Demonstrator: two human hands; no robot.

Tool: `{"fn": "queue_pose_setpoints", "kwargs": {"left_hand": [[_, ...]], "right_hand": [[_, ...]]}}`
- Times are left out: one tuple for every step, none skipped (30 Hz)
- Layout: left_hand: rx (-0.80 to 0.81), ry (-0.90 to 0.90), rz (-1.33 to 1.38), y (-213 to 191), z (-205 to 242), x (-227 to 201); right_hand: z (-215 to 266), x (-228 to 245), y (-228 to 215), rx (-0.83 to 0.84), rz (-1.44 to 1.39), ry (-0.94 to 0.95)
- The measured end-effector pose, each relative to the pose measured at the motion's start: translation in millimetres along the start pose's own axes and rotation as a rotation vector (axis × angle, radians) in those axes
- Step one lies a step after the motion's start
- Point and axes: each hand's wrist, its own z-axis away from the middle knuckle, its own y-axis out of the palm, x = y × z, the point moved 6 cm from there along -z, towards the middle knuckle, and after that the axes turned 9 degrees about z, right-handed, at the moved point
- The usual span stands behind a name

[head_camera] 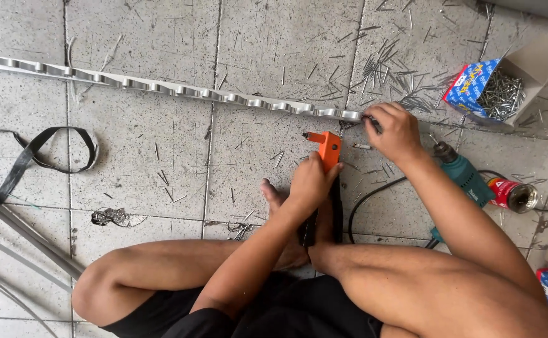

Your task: The person sits on the floor and uses a nail gun to fasten nails into a long, silver metal frame. They then switch to a power drill to drive screws into the same frame, alternating between the two tools to secure the structure.

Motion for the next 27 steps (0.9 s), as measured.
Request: {"fn": "queue_pose_setpoints", "kwargs": {"left_hand": [[-0.002,-0.003,0.002,-1.2,-1.9,2.3],[0.008,-0.018,-0.086,-1.5,-3.6,5.7],[0.018,-0.032,-0.174,-1.6,-5.6,9.1],[0.023,-0.036,-0.173,-8.8,-2.8,2.9],[0.030,-0.003,-0.255,-15.7,-0.1,-5.5],[0.035,0.032,-0.336,-23.5,1.5,-14.3],[0.037,0.031,-0.334,-30.7,8.7,-26.5],[0.005,0.093,-0.457,-41.3,13.8,-43.4],[-0.027,0.155,-0.580,-51.0,19.6,-60.9],[-0.022,0.160,-0.588,-63.3,16.0,-84.4],[-0.068,0.285,-0.539,-76.2,14.2,-115.3],[-0.112,0.414,-0.481,-86.3,13.6,-147.6],[-0.104,0.424,-0.481,-71.4,-11.8,-138.8],[-0.140,0.550,-0.617,-54.8,-35.4,-139.0],[-0.178,0.676,-0.753,-37.6,-58.4,-138.7],[-0.184,0.678,-0.743,-17.2,-82.6,-118.7],[-0.232,0.758,-0.708,2.4,-104.1,-103.4],[-0.281,0.839,-0.676,20.7,-128.3,-90.0],[-0.289,0.843,-0.670,24.0,-135.5,-85.7],[-0.285,0.858,-0.647,27.4,-139.7,-77.7],[-0.281,0.873,-0.623,31.1,-143.9,-69.7],[-0.275,0.873,-0.630,29.5,-142.4,-71.4],[-0.274,0.859,-0.636,27.3,-141.0,-72.6],[-0.278,0.848,-0.642,24.1,-141.4,-75.4],[-0.276,0.852,-0.649,21.9,-138.1,-77.1],[-0.256,0.841,-0.663,21.7,-136.1,-79.5],[-0.235,0.828,-0.676,21.7,-134.3,-81.1]], "right_hand": [[1.0,-3.6,4.5,0.001,-0.002,-0.004],[3.8,-7.0,8.4,-0.004,-0.007,-0.004],[6.6,-10.9,12.4,-0.010,-0.012,-0.005],[7.0,-9.1,12.6,-0.005,-0.014,-0.003],[7.4,-6.9,12.8,0.004,-0.013,-0.008],[6.1,-4.9,12.8,0.010,-0.010,-0.015],[9.1,-4.3,14.2,0.013,-0.010,-0.014],[8.9,-4.2,16.5,0.009,0.010,-0.012],[8.8,-4.4,18.3,0.005,0.029,-0.009],[2.4,2.8,7.9,0.001,0.029,0.000],[-3.8,9.3,-0.9,0.021,0.034,0.024],[-7.8,12.8,-12.3,0.044,0.047,0.048],[-6.6,14.9,-15.1,0.044,0.054,0.057],[-8.9,13.8,-19.0,0.050,0.028,0.064],[-11.4,13.4,-22.7,0.056,0.001,0.070],[-5.5,9.4,-11.9,0.058,0.010,0.064],[0.1,4.5,-1.2,0.061,0.021,0.062],[2.9,-2.2,10.1,0.060,0.031,0.061],[0.0,-4.4,8.9,0.058,0.039,0.056],[-0.4,-2.7,9.1,0.043,0.022,0.048],[-0.5,-1.2,9.2,0.029,0.005,0.040],[0.4,-2.4,10.8,0.027,0.000,0.046],[1.4,-2.5,11.2,0.011,0.010,0.036],[0.5,-3.5,11.4,-0.010,0.023,0.024],[2.4,-1.0,8.5,-0.016,0.021,0.029],[3.1,-0.9,4.4,-0.020,0.033,0.027],[3.9,-0.4,1.0,-0.024,0.044,0.025]]}}
